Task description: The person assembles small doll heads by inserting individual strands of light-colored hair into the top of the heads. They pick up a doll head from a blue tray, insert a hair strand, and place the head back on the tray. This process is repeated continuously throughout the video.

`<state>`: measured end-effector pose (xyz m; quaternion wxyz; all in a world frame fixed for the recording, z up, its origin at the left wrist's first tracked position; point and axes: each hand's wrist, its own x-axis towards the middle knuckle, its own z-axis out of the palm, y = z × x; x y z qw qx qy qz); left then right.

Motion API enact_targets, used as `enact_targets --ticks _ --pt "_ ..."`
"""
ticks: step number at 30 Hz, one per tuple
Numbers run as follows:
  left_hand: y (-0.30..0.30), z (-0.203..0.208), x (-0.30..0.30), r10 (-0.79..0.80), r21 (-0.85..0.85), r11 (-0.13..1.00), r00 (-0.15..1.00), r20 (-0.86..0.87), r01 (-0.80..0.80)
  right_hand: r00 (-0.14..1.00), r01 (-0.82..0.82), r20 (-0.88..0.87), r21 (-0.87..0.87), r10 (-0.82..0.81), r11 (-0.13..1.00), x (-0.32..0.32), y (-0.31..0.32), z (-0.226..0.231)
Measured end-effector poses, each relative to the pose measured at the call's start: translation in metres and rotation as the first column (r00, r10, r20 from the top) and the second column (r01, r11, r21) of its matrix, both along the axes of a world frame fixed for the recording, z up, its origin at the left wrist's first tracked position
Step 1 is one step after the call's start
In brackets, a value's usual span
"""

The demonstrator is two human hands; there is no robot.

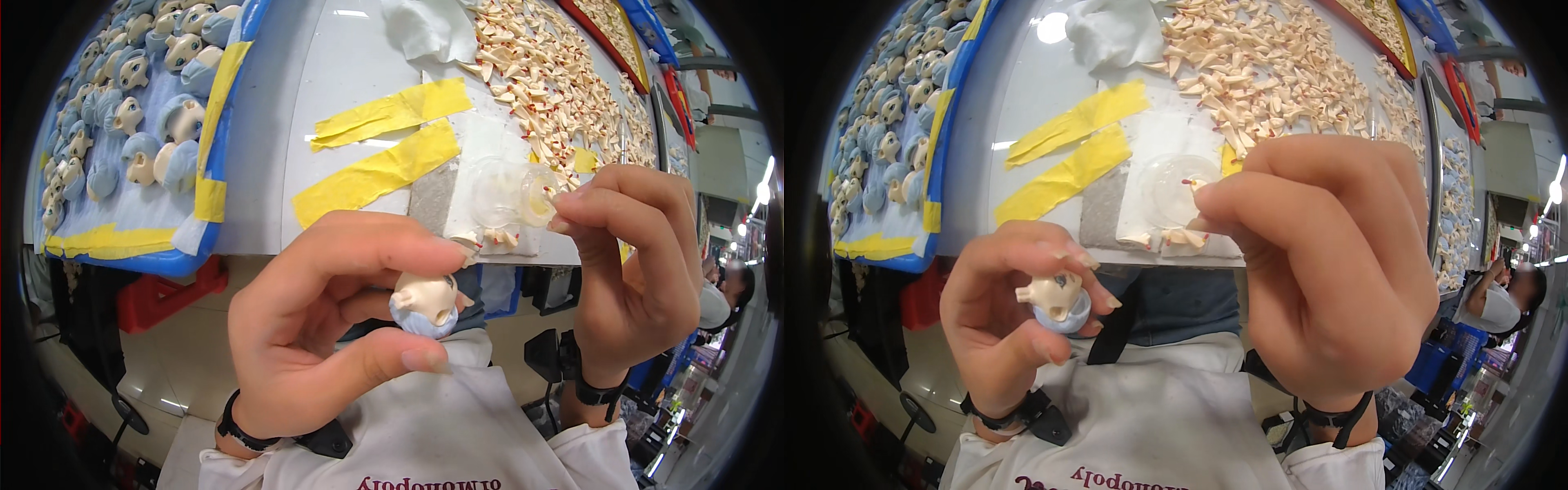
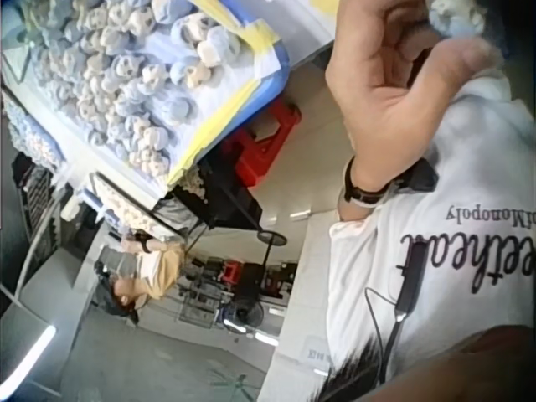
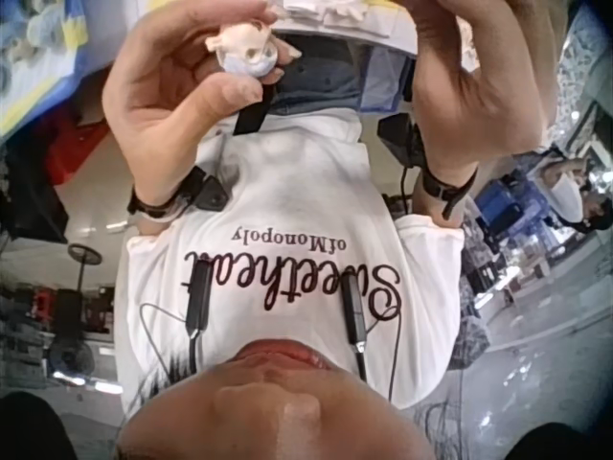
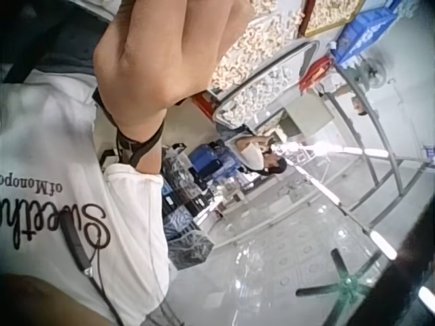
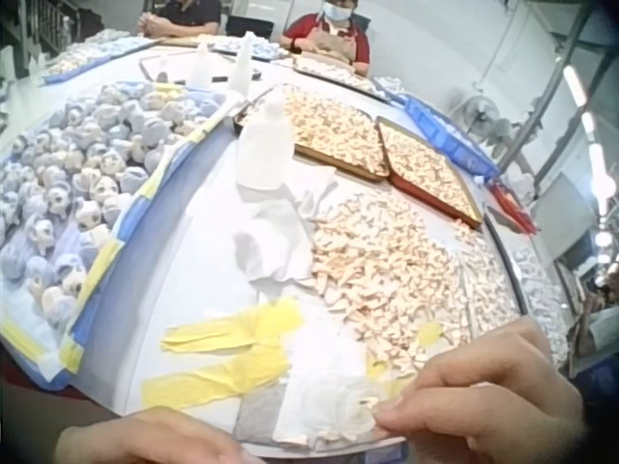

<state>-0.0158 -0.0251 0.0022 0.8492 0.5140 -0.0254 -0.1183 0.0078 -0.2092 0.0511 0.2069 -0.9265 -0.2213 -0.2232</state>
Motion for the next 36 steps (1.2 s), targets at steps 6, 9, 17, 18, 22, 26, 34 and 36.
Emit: enact_targets --ticks 6,9,17,18,22,26,34,36 --pt "-0.007 0.008 -0.002 0.045 -0.087 0.995 0.989 -0.139 -0.058 0.999 -0.017 -0.037 0.077 0.02 0.997 0.0 0.001 0.002" --pt "-0.007 0.009 -0.002 0.014 -0.149 0.988 0.986 -0.169 -0.04 0.991 -0.116 -0.028 0.336 0.133 0.935 -0.003 -0.005 -0.009" --pt "-0.009 0.011 -0.003 0.056 -0.105 0.992 0.991 -0.123 -0.069 0.941 -0.013 -0.246 0.657 0.231 0.754 -0.033 0.024 -0.012" --pt "-0.011 0.012 -0.004 0.068 -0.081 0.994 0.993 -0.098 -0.076 0.926 -0.054 -0.268 0.607 0.267 0.793 -0.03 0.023 -0.006" --pt "-0.011 0.007 -0.007 0.096 -0.032 0.995 0.995 0.04 -0.095 0.955 -0.079 -0.215 0.486 0.206 0.87 -0.032 0.029 -0.001" --pt "-0.01 0.005 -0.01 0.116 -0.004 0.993 0.99 0.077 -0.116 0.957 -0.104 -0.202 0.431 0.209 0.896 -0.032 0.026 -0.003" --pt "-0.008 0.015 -0.005 0.079 0.123 0.988 0.994 0.073 -0.088 0.973 -0.019 -0.196 0.457 0.121 0.889 -0.029 -0.013 0.003" --pt "-0.003 0.007 -0.008 0.073 0.118 0.99 0.994 0.079 -0.082 0.97 0.209 -0.206 0.454 -0.126 0.866 -0.027 -0.044 0.004"
